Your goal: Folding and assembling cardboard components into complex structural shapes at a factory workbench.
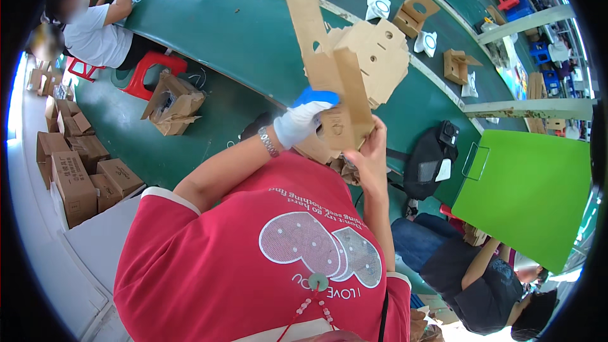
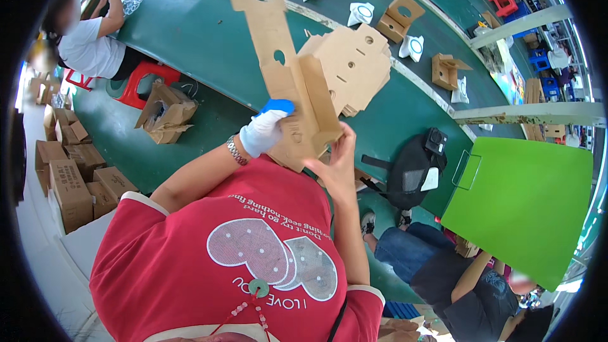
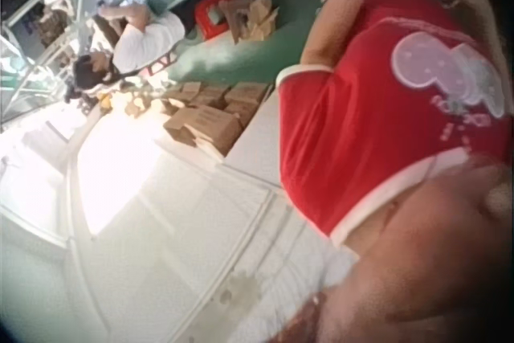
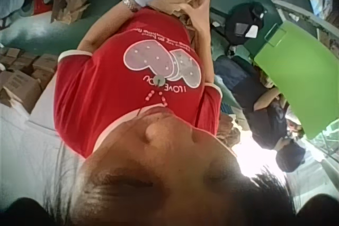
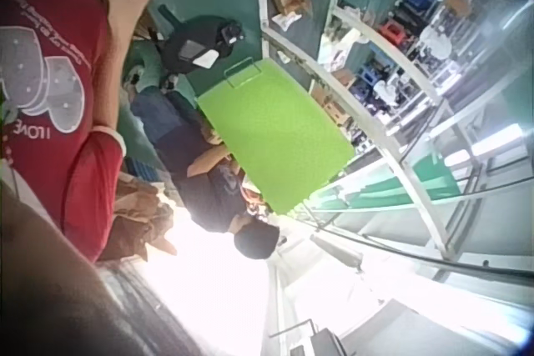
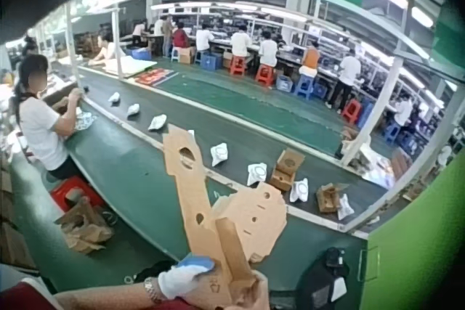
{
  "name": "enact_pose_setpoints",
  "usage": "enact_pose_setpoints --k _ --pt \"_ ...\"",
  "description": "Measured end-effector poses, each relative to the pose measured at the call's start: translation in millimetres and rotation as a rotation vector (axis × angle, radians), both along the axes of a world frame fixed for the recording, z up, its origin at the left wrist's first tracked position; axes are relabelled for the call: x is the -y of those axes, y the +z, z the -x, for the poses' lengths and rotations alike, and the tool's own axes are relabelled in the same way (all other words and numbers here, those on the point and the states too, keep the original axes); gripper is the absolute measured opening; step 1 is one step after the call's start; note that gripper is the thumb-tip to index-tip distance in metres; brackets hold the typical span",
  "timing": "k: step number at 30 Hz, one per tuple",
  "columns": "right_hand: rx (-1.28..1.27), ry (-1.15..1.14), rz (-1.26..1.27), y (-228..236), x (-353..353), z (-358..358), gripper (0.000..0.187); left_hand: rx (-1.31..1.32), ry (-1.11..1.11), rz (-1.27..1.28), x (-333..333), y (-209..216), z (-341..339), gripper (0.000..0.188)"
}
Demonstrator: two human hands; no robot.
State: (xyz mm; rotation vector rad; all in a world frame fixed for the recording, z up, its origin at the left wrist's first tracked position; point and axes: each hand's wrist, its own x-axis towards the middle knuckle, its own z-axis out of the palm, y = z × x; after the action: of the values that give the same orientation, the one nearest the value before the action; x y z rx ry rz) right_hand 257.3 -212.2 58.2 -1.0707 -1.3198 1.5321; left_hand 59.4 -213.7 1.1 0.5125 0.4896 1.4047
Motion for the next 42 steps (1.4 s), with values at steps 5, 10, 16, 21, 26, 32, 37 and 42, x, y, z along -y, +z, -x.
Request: enact_pose_setpoints --k 5,10,16,21,26,32,37,42 --pt "-0.291 0.114 0.147 1 -13 1 0.073 0.272 -0.264 0.215 34 15 3 0.061" --pt "-0.247 0.010 0.514 4 12 27 0.044 -0.754 -0.289 0.089 56 26 43 0.065" --pt "0.092 0.079 -0.026 19 18 26 0.032 -0.775 0.077 0.135 68 98 30 0.065" --pt "0.105 -0.061 -0.104 23 11 37 0.024 -0.831 0.013 0.054 53 101 17 0.037" --pt "-0.140 -0.407 0.269 -15 -20 54 0.026 -0.584 0.415 0.126 12 40 1 0.042" --pt "-0.136 -0.282 0.064 -66 -2 26 0.022 -0.823 0.461 0.212 27 10 -12 0.061" --pt "0.032 -0.115 0.110 -61 10 -13 0.021 -0.698 -0.041 0.103 33 -28 33 0.047" --pt "0.260 0.258 0.401 -4 -41 -9 0.029 -0.892 -0.552 0.088 -7 29 51 0.059"
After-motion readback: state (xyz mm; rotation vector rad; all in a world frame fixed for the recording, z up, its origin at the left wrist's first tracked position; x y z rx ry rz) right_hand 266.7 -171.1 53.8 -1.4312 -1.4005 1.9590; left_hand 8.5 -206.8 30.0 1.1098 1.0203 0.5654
